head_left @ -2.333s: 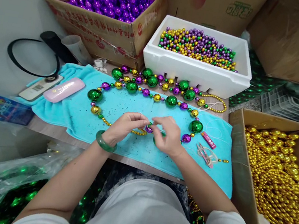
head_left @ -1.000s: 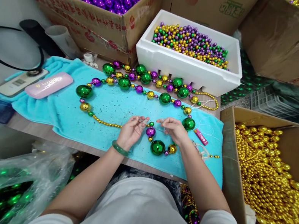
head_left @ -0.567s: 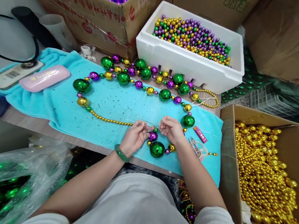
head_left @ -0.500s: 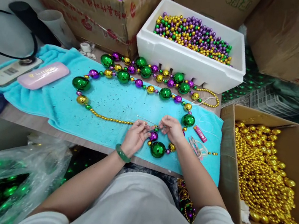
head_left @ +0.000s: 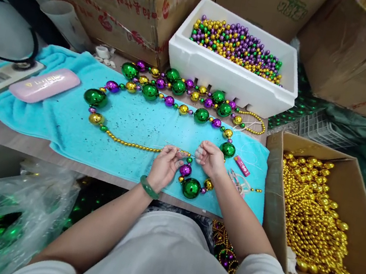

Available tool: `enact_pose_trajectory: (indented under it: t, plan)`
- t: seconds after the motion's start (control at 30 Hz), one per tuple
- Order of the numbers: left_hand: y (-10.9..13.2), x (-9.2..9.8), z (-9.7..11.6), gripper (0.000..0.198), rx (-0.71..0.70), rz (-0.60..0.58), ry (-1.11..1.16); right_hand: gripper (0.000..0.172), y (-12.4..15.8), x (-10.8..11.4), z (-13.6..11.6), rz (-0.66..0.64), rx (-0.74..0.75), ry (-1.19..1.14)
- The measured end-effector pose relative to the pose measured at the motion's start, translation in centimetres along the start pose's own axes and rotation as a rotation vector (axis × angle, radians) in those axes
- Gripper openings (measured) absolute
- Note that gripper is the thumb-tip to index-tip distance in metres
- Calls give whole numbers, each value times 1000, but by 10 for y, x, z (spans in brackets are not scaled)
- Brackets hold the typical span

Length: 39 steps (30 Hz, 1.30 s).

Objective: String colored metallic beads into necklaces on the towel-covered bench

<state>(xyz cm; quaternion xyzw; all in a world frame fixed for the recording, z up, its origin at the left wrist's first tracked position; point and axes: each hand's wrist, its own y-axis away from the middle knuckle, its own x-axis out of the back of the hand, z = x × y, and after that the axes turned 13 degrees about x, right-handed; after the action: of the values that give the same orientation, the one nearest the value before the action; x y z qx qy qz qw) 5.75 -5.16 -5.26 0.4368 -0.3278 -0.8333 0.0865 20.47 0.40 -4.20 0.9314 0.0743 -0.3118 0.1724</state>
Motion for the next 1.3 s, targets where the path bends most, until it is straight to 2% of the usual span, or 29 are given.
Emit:
enact_pose_trajectory:
  t: [0.17, 0.3, 0.4, 0.77, 0.93, 1.1, 1.17, 1.3]
  plan:
    - [-4, -2, 5, 11, 70, -103, 136, 29, -5, -6, 5, -19, -93, 49]
    - [-2, -1, 10, 12, 85, -206, 138, 30, -8, -9, 8, -10, -113, 51]
    - [-1, 1, 14, 12, 73, -238, 110, 33, -8, -10, 8, -4, -124, 38]
    - [0, 4, 11, 12, 36, -106, 83, 36, -4, -11, 8, -44, -115, 38]
    - [4, 2, 13, 10, 52, -95, 24, 37, -3, -11, 7, -62, -152, 18]
    - [3, 6, 12, 16, 56, -64, -33, 39, -1, -15, 5, -46, -86, 12]
    - [3, 7, 8, 18, 54, -80, -77, 39, -2, -16, 4, -71, -76, 43]
    - [4, 7, 2, 23, -16, -177, -170, 35, -7, -17, -2, -207, -114, 192]
